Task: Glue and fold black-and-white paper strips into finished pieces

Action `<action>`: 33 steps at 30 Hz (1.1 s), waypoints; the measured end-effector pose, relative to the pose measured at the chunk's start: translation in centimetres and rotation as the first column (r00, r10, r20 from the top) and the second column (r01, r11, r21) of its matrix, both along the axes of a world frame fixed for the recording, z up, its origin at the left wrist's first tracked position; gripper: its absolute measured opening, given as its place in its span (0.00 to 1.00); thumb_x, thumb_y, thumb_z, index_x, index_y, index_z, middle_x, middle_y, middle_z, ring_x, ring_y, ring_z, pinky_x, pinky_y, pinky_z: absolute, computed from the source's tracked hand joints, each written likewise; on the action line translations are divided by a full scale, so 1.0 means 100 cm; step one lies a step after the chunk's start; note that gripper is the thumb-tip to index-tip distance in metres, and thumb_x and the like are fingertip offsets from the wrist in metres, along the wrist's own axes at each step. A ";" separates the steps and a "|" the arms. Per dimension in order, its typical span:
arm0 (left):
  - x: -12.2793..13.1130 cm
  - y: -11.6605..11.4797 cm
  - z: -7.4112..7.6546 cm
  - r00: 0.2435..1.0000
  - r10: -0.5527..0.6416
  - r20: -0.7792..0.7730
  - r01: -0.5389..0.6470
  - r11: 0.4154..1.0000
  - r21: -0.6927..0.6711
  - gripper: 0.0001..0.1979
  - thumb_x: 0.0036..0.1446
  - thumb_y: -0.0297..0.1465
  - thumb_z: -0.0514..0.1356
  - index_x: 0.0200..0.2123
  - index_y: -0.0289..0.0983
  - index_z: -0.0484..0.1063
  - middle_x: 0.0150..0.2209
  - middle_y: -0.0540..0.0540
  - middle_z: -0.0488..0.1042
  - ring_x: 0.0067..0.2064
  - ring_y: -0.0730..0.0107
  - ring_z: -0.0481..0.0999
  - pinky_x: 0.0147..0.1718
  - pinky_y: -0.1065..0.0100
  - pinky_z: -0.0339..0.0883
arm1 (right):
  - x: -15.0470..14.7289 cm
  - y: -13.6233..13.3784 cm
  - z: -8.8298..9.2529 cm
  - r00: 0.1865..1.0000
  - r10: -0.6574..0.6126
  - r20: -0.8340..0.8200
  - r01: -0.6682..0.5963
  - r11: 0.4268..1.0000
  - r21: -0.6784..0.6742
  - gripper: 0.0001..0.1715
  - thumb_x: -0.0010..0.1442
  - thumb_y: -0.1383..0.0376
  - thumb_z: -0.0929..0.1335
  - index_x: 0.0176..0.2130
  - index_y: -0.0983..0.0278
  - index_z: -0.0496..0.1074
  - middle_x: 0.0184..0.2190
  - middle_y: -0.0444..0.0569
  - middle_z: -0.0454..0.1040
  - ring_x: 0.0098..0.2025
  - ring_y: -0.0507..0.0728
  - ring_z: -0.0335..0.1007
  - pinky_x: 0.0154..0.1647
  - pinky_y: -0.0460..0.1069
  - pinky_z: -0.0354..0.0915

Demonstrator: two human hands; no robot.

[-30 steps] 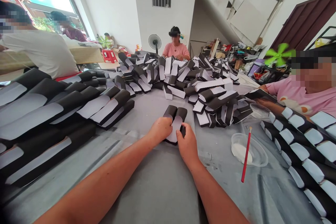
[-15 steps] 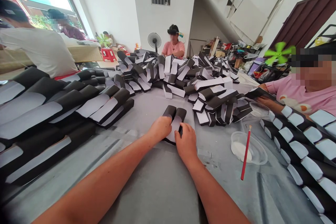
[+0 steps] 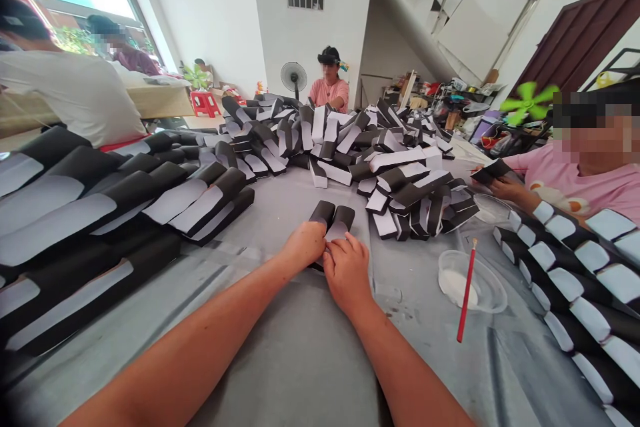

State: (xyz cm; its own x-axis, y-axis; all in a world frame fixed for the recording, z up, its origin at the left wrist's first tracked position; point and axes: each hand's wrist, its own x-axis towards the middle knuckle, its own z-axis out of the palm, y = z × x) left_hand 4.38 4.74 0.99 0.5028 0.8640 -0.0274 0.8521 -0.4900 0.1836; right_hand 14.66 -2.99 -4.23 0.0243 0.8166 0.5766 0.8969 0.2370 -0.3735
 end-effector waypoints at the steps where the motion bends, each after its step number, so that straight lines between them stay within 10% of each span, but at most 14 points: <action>1: 0.000 0.000 0.000 1.000 0.002 0.001 -0.002 1.000 0.000 0.13 0.56 0.22 0.52 0.41 0.30 0.74 0.38 0.35 0.77 0.44 0.59 0.78 0.42 0.68 0.69 | 0.000 0.000 0.000 1.000 -0.002 0.001 0.002 1.000 -0.004 0.18 0.61 0.66 0.59 0.42 0.59 0.75 0.44 0.50 0.77 0.56 0.64 0.62 0.54 0.62 0.55; 11: 0.000 -0.003 0.008 0.999 0.033 -0.005 -0.034 0.999 -0.028 0.15 0.55 0.20 0.51 0.41 0.30 0.74 0.38 0.35 0.78 0.45 0.60 0.77 0.42 0.69 0.68 | -0.007 -0.012 0.015 0.993 0.058 0.098 -0.067 0.994 0.087 0.06 0.53 0.69 0.64 0.27 0.60 0.69 0.27 0.47 0.73 0.48 0.62 0.66 0.58 0.63 0.48; 33: -0.001 -0.002 0.021 0.997 0.073 -0.038 -0.077 0.990 -0.120 0.12 0.54 0.23 0.54 0.37 0.32 0.77 0.34 0.38 0.79 0.40 0.63 0.78 0.39 0.71 0.67 | -0.021 -0.018 0.017 0.944 0.188 0.271 -0.192 0.981 -0.012 0.11 0.57 0.69 0.66 0.41 0.60 0.73 0.36 0.50 0.76 0.45 0.60 0.66 0.54 0.61 0.52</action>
State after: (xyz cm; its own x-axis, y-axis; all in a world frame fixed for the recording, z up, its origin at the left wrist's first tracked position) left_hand 4.24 4.50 3.12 0.4333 0.8887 -0.1498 0.8925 -0.4001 0.2080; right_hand 12.59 -4.78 -2.54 -0.2883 0.7823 0.5521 0.9012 0.4166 -0.1197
